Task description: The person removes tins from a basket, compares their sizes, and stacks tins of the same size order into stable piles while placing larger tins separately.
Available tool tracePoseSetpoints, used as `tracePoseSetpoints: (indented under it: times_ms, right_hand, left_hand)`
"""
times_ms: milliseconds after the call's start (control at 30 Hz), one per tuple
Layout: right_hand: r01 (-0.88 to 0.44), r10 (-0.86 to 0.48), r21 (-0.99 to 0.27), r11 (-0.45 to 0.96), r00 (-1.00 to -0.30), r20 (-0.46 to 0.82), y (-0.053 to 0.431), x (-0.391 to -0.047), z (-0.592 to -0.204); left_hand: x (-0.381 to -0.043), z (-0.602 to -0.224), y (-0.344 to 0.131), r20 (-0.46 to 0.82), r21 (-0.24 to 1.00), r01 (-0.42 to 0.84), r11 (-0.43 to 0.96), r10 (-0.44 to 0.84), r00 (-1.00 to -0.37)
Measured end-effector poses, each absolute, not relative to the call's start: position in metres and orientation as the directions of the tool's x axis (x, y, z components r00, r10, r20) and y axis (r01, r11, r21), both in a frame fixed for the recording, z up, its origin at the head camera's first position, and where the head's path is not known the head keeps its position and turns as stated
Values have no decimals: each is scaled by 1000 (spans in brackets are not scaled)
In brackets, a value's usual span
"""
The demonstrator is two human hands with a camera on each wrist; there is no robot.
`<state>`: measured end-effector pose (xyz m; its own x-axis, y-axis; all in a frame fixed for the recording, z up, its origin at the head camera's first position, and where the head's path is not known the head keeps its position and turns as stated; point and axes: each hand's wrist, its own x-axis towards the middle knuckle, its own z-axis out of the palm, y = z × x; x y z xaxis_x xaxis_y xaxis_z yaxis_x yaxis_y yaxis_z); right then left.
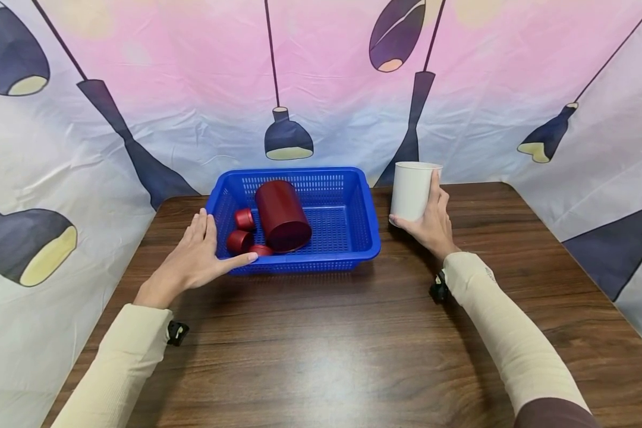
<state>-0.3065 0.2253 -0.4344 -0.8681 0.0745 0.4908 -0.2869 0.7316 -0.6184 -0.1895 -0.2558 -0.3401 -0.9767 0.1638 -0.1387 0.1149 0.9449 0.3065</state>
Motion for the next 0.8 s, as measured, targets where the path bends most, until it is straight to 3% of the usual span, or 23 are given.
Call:
tracePoseSetpoints:
  times_ms: [800]
  right_hand:
    - [-344,19,-614,710,-863,505,226,-295,-438]
  left_hand:
    - [-189,-341,-256,-133,311,118,943,166,-977]
